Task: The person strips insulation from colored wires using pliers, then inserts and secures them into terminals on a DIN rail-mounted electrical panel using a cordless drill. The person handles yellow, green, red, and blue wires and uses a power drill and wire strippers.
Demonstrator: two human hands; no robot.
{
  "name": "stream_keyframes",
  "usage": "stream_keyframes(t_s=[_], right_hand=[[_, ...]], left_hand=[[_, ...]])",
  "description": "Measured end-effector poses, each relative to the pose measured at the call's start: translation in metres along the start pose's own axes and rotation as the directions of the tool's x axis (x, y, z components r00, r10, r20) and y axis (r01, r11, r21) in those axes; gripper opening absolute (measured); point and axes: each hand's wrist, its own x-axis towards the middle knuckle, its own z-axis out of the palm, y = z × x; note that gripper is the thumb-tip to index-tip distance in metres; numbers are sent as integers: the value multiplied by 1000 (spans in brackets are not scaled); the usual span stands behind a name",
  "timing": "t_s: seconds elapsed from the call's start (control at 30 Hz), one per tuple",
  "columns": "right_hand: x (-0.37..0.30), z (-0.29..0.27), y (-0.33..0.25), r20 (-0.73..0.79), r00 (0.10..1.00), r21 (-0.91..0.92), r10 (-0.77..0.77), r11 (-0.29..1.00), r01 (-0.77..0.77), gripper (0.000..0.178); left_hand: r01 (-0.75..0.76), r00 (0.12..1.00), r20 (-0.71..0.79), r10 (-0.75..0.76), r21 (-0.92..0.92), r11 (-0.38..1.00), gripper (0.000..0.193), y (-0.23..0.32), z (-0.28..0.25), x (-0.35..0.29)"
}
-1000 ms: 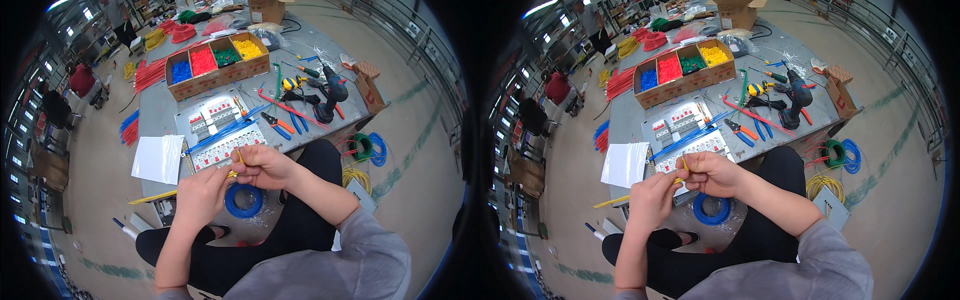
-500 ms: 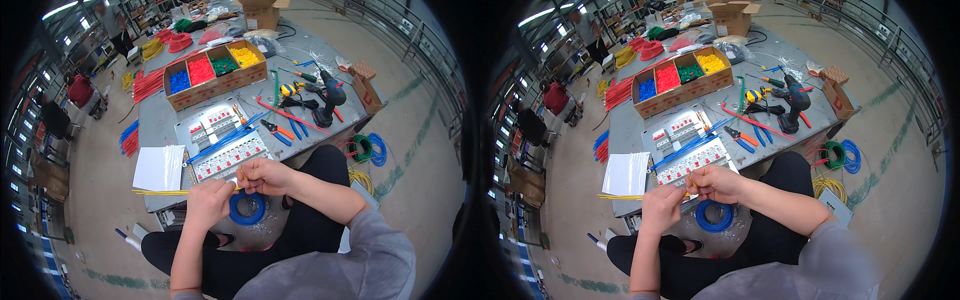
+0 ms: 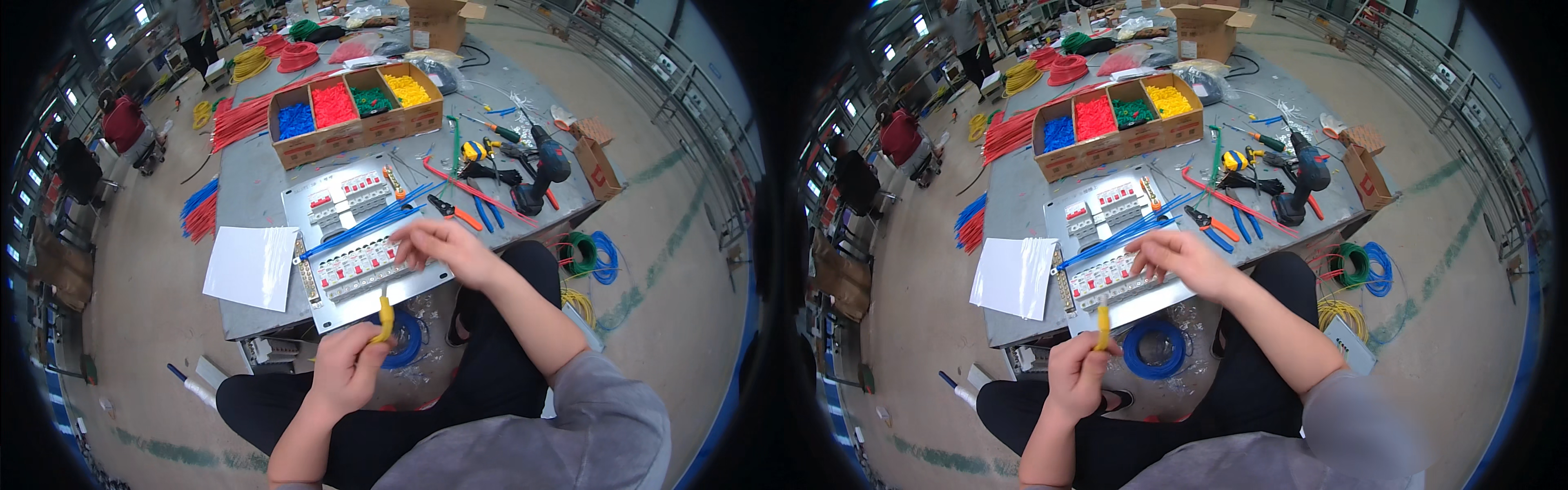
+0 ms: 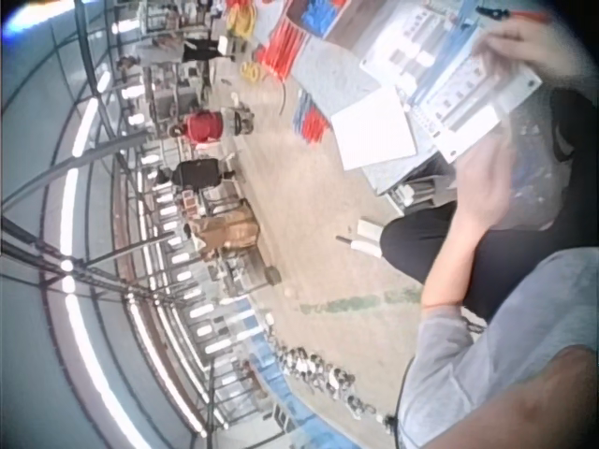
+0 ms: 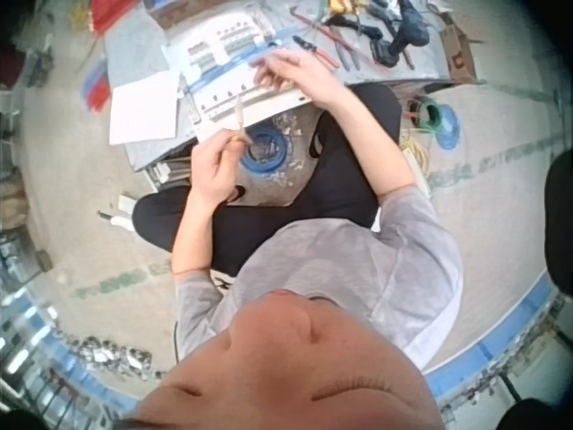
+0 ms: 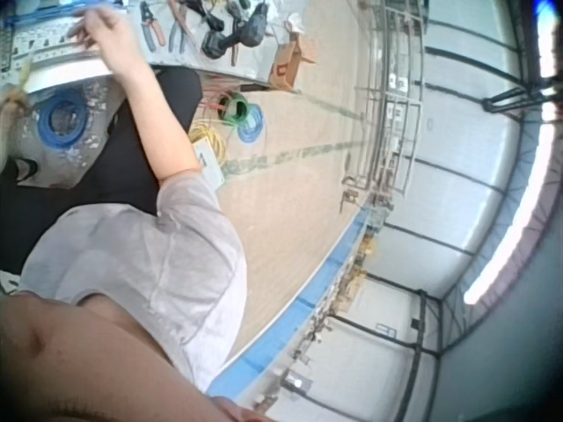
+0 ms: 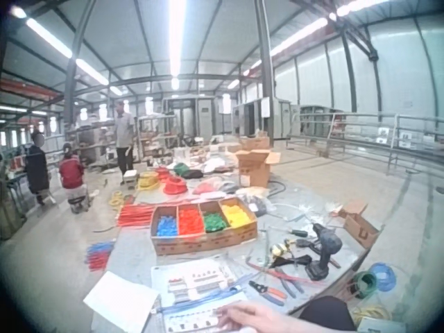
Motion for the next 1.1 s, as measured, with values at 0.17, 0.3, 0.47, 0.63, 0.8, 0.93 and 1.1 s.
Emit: stream_keyframes(t_s=[0.17,0.3,0.47,0.63,0.8,0.93,1.1], right_hand=[[23,-97,25,-511,853,-692,105,540,-480,48],[23,-136,77,-636,726,-711,261,166,-683,68],[4,-154,119,-821,562,-556,101,80,-827,70],[-14,-165,134,-713,690,-701,-128,181,-690,59],[-18,-189,127,-706,698,-704,-123,228,-672,68],[-13,-185,105,-810,587,-566,-17,285,-773,72],[-26,-197,95,-823,547,-453,152,405,-794,53]], left_hand=[[156,978,15,-208,-714,682,41,-6,1,-9],[277,914,105,-392,-866,415,37,-12,1,5],[249,919,93,-383,-891,380,42,-45,5,4],[241,913,89,-399,-905,351,42,-58,2,5],[245,902,105,-418,-922,298,41,-65,6,9],[253,925,140,-353,-921,296,41,-82,0,5],[249,932,118,-343,-895,370,40,-77,0,2]])
